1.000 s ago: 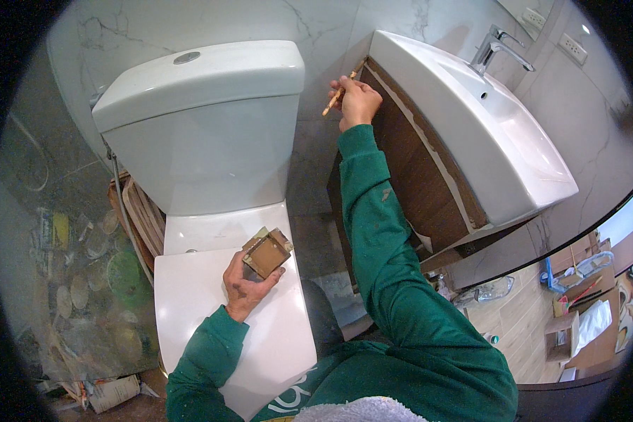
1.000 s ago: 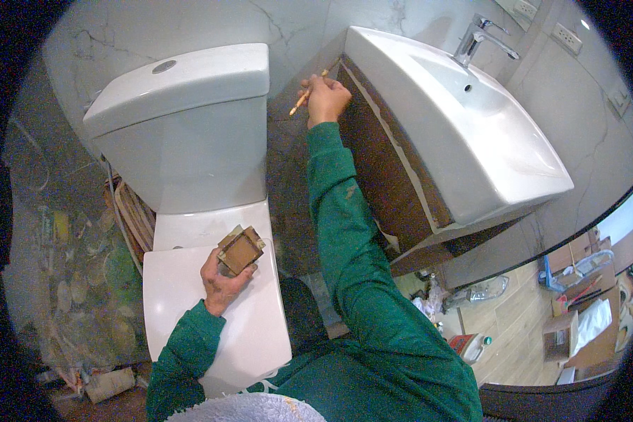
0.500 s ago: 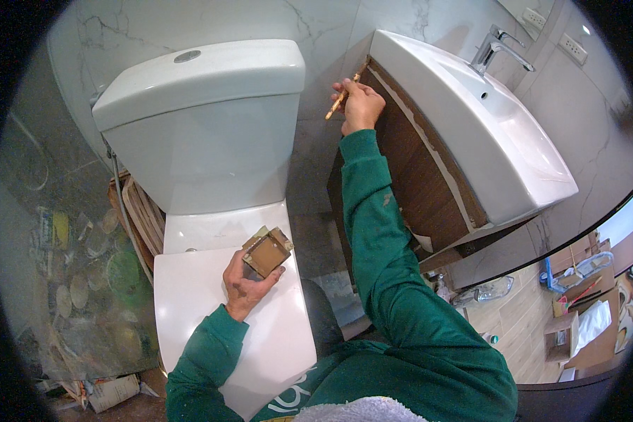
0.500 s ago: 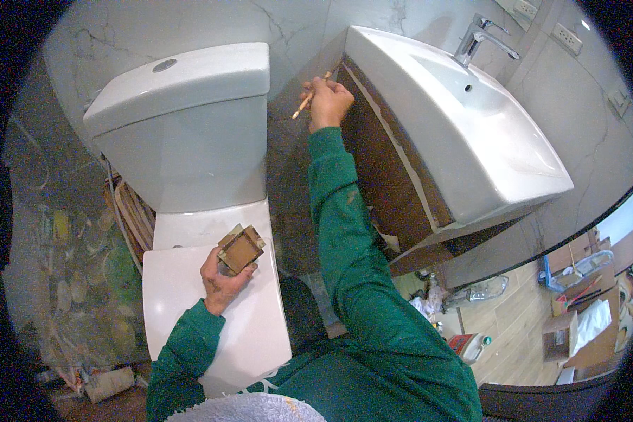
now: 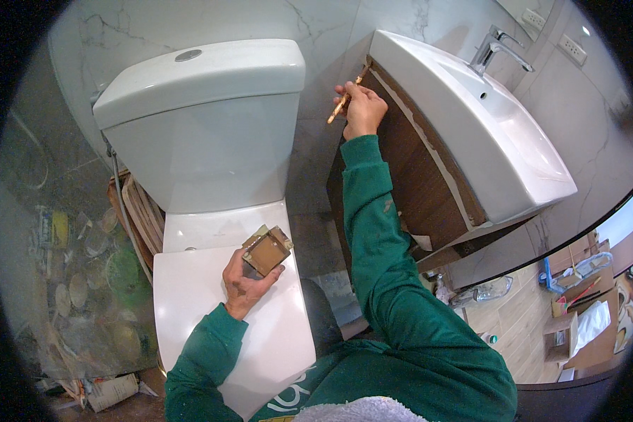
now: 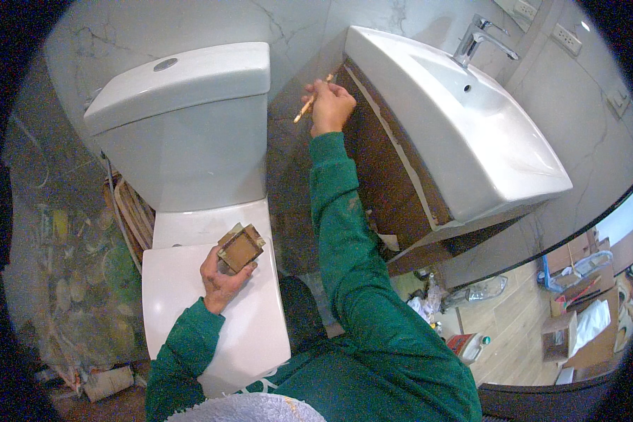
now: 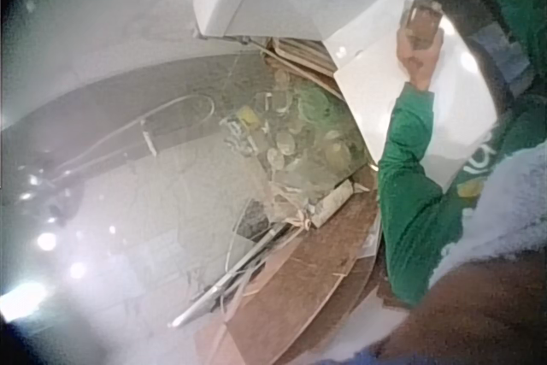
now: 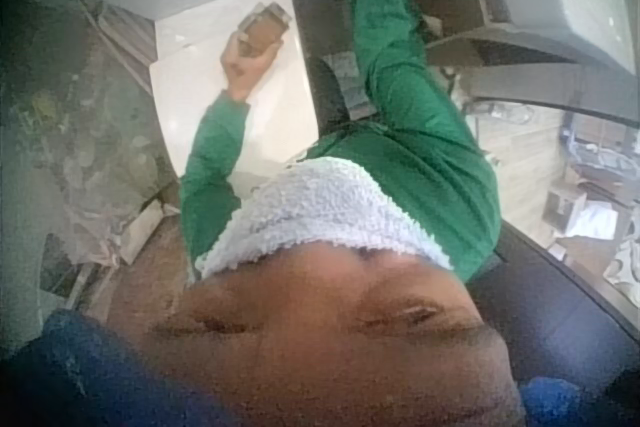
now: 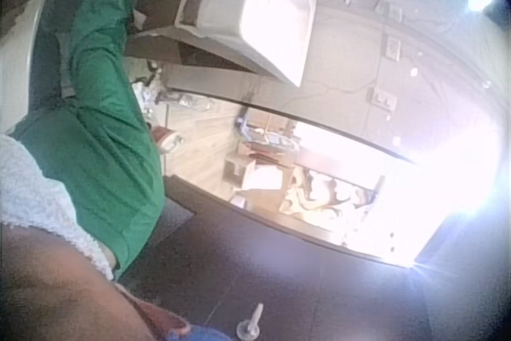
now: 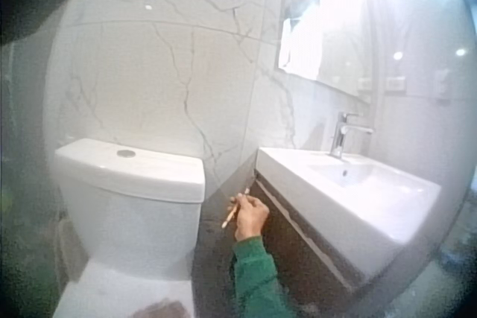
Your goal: The person sits on the bathroom floor and uses a paintbrush to apply brown paint to the edges of a wooden cabinet under the sink. They repeatedly dip the brush into a small container and paint the cabinet's side and top edge.
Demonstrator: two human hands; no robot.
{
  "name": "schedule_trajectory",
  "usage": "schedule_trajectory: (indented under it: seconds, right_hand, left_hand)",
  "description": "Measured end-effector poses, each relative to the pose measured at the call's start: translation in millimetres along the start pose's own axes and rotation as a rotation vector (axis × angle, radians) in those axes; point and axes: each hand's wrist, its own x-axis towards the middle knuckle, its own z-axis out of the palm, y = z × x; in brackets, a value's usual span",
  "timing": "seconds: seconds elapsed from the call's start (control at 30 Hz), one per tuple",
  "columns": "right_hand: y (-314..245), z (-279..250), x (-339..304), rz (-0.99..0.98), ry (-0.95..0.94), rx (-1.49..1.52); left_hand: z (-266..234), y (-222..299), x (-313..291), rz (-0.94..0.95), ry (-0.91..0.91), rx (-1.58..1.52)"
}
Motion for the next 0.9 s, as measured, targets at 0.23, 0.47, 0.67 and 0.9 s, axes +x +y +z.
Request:
schedule_trajectory:
  seconds: [0.23, 0.47, 0.67, 0.9]
  right_hand:
    - [1, -3, -2, -0.012, 0.010, 0.027]
    - [-3, -8, -8, -0.007, -0.014, -0.002]
    - [-4, -11, -12, -0.014, -0.016, -0.015]
    - [-4, -15, -16, -0.024, -0.024, 0.015]
  left_hand:
    - [-1, 3, 2, 0.016, 0.002, 0.005]
    - [-3, 7, 2, 0.024, -0.001, 0.029]
    - [-4, 7, 2, 0.002, 0.000, 0.026]
    - [-3, 8, 2, -0.012, 0.002, 0.014]
